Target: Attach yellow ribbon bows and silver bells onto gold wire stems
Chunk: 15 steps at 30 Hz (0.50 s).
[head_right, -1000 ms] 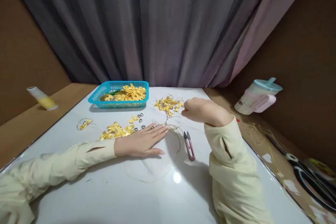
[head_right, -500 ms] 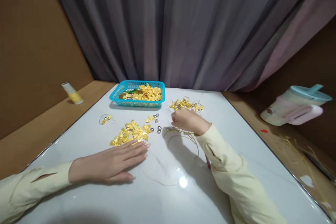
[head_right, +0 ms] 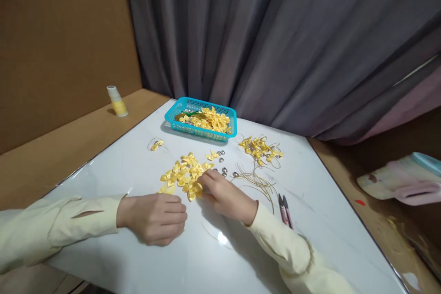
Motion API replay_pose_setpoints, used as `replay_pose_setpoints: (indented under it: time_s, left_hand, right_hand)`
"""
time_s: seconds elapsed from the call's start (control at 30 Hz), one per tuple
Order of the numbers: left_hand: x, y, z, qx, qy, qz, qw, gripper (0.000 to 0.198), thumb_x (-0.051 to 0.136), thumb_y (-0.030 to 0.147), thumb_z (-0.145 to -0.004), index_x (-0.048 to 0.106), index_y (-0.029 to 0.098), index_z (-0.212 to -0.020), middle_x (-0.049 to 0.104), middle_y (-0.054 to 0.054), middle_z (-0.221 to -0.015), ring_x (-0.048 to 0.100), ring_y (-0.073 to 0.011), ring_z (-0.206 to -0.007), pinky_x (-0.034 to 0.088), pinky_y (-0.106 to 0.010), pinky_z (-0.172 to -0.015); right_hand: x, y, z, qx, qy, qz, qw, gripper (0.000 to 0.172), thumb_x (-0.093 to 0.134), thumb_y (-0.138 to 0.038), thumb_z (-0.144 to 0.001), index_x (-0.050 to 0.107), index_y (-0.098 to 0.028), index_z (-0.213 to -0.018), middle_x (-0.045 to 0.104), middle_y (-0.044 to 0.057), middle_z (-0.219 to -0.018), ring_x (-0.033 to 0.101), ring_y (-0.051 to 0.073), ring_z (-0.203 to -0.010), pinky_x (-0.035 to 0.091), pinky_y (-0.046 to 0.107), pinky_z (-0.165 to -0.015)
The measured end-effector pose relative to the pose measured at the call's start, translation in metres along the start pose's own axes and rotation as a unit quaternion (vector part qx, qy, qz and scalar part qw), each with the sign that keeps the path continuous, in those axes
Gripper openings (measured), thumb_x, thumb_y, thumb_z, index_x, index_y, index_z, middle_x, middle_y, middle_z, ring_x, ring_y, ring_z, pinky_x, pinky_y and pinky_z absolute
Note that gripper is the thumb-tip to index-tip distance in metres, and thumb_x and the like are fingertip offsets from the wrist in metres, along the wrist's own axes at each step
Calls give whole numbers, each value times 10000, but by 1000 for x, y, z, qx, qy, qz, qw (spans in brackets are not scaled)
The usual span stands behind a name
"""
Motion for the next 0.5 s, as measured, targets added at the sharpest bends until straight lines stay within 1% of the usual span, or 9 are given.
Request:
replay_pose_setpoints:
  time_s: [0.1, 0.17, 0.23, 0.3, 0.37, 0.4, 0.43, 0.47, 0.5]
  left_hand:
    - [-1, -5, -1, -5, -13, -40, 999, 212, 460, 157, -819, 557, 144, -631, 542, -39, -586, 449, -150, -553, 366, -294, -527]
    - [-1, -13, -1, -84, 1, -64, 994, 222, 459, 174, -838, 539, 144, -632, 537, -40, -599, 443, -157, -571, 349, -297, -543]
    - [-1, -19, 1, -151, 11, -66, 986, 244, 460, 229, -862, 524, 146, -642, 539, -43, -618, 453, -164, -601, 346, -296, -562]
    - [1, -23, 2, -203, 23, -34, 978, 268, 475, 299, -873, 506, 150, -652, 541, -41, -638, 468, -165, -633, 358, -292, -591]
    - [1, -26, 1, -274, 47, 38, 960, 261, 503, 365, -863, 506, 151, -712, 549, -36, -677, 487, -161, -661, 377, -286, -623]
    - [1, -29, 0, -322, 62, 96, 940, 256, 512, 397, -856, 511, 153, -779, 549, -26, -687, 494, -152, -658, 385, -277, -623]
    - [2, -31, -2, -376, 79, 166, 908, 270, 499, 427, -860, 507, 157, -859, 545, -12, -681, 498, -141, -640, 392, -262, -609]
    - [4, -34, -4, -429, 93, 246, 864, 304, 466, 458, -870, 490, 162, -935, 537, 5, -665, 493, -124, -596, 392, -241, -569]
    - [7, -36, -7, -474, 102, 328, 811, 337, 404, 486, -890, 469, 169, -985, 520, 26, -629, 477, -106, -535, 380, -218, -516]
  right_hand:
    - [14, 4, 3, 24, 52, -46, 997, 83, 487, -92, -827, 500, -166, -860, 517, 70, -894, 506, 171, -835, 445, 291, -725]
    - [18, 5, 7, 47, 83, -66, 993, 66, 495, -119, -837, 484, -172, -800, 516, 50, -847, 503, 154, -782, 433, 265, -684]
    - [20, 4, 13, 76, 110, -78, 988, 59, 503, -159, -849, 492, -174, -793, 524, 32, -796, 497, 133, -708, 415, 239, -625]
    - [20, 3, 20, 103, 129, -84, 983, 76, 498, -204, -866, 513, -174, -798, 538, 15, -740, 484, 115, -629, 393, 220, -565]
    - [20, 1, 26, 113, 154, -76, 979, 118, 479, -229, -881, 523, -172, -786, 544, 2, -679, 471, 103, -569, 379, 211, -521]
    - [20, 1, 28, 104, 175, -63, 977, 124, 466, -225, -887, 525, -171, -793, 553, 4, -672, 476, 101, -561, 381, 210, -514]
    - [19, -1, 30, 81, 201, -38, 975, 123, 446, -206, -894, 526, -170, -808, 567, 12, -677, 489, 105, -570, 390, 213, -520]
    - [18, -2, 32, 44, 227, 2, 973, 128, 420, -175, -898, 528, -168, -831, 583, 25, -692, 506, 112, -592, 402, 222, -535]
    - [18, -5, 33, -5, 247, 57, 967, 148, 390, -142, -900, 532, -165, -864, 603, 44, -716, 522, 124, -619, 413, 237, -555]
Point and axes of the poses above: each hand's wrist, its own z-axis away from the middle knuckle, its own x-axis out of the palm, y = z × x, the point moved 3 cm from there along -z, towards the middle knuckle
